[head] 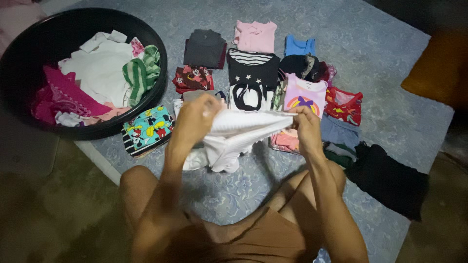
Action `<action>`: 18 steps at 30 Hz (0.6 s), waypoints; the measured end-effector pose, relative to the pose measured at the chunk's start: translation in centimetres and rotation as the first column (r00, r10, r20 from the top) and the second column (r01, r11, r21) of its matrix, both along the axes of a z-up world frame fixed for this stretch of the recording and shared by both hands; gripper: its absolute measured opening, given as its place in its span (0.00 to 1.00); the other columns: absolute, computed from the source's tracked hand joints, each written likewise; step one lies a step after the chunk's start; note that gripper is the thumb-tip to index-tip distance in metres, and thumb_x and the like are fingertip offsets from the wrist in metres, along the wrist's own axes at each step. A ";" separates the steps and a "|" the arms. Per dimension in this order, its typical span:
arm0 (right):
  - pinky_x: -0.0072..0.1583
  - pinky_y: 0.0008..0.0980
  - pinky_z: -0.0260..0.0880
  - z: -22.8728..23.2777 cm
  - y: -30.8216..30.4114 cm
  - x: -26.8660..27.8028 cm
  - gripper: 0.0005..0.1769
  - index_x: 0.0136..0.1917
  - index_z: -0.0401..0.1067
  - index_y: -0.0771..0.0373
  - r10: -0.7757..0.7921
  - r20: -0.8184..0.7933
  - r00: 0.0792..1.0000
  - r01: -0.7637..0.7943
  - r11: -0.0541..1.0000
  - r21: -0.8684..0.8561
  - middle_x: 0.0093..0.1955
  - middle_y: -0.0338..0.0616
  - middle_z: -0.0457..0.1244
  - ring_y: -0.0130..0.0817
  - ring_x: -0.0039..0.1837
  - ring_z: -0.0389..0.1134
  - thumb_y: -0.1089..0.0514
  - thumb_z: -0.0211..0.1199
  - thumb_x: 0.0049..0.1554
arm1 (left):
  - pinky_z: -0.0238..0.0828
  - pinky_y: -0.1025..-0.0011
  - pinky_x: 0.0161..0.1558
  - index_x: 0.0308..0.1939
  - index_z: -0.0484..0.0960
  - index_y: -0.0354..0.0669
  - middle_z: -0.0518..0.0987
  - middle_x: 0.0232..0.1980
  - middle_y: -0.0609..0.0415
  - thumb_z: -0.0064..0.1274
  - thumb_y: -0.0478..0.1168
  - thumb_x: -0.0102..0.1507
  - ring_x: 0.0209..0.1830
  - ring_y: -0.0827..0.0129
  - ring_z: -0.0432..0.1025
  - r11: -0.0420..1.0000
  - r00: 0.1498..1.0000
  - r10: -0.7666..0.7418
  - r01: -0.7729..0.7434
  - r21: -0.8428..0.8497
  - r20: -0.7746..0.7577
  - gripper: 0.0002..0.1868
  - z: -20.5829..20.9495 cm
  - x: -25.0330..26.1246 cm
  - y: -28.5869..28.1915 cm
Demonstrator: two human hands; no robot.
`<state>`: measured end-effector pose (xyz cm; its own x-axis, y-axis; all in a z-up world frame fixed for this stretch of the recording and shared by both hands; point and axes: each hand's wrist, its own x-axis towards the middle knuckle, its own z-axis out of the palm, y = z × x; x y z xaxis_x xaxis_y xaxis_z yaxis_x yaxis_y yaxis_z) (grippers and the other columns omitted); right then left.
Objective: The person folds multiple pieces of clean clothing, including shorts, tank tops, and a floral top, taken from a black basin. Each item is smoothed, folded into a compact rectangle, and placed into neat stacks on the floor.
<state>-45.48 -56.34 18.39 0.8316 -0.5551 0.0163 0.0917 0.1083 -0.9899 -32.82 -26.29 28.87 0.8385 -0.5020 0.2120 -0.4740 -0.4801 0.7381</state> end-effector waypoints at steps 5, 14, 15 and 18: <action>0.43 0.29 0.66 0.8 1.6 0.8 0.11 0.54 0.73 0.63 0.019 -0.064 0.998 -0.010 0.992 0.126 0.42 0.42 0.66 0.29 0.41 0.65 0.65 0.52 0.61 | 0.71 0.50 0.47 0.46 0.87 0.46 0.84 0.40 0.37 0.64 0.44 0.56 0.44 0.42 0.78 0.879 0.965 -0.261 0.229 0.419 0.019 0.15 -4.6 0.2 -0.7; 0.51 0.41 0.77 0.2 6.6 0.1 0.14 0.57 0.73 0.59 0.272 -0.613 0.742 -0.519 0.811 -0.268 0.49 0.45 0.71 0.40 0.49 0.75 0.55 0.58 0.59 | 0.70 0.52 0.57 0.52 0.71 0.38 0.79 0.46 0.32 0.41 0.22 0.57 0.52 0.39 0.75 0.850 0.916 0.347 -0.215 -0.482 0.203 0.21 -7.2 -0.1 -2.0; 0.51 0.41 0.77 -1.4 6.9 0.0 0.14 0.58 0.73 0.60 0.267 -0.648 0.713 -0.574 0.752 -0.322 0.50 0.46 0.71 0.41 0.49 0.74 0.55 0.58 0.60 | 0.71 0.53 0.55 0.52 0.72 0.38 0.79 0.46 0.33 0.43 0.23 0.56 0.51 0.39 0.76 0.855 0.931 0.342 -0.251 -0.455 0.130 0.20 -6.9 -0.9 -2.9; 0.54 0.43 0.75 -5.5 5.9 1.1 0.16 0.59 0.74 0.62 0.279 -0.478 0.833 -0.438 0.860 -0.262 0.52 0.49 0.71 0.42 0.51 0.74 0.54 0.58 0.61 | 0.72 0.54 0.52 0.53 0.74 0.41 0.82 0.45 0.36 0.49 0.27 0.54 0.49 0.42 0.77 0.911 0.964 0.265 -0.261 -0.318 -0.031 0.21 -5.4 -2.8 -3.9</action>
<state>-44.40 -50.48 12.87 0.9413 -0.2383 -0.2389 -0.3060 -0.3045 -0.9020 -35.63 -30.15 23.44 0.9273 -0.1682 0.3345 -0.3727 -0.3307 0.8670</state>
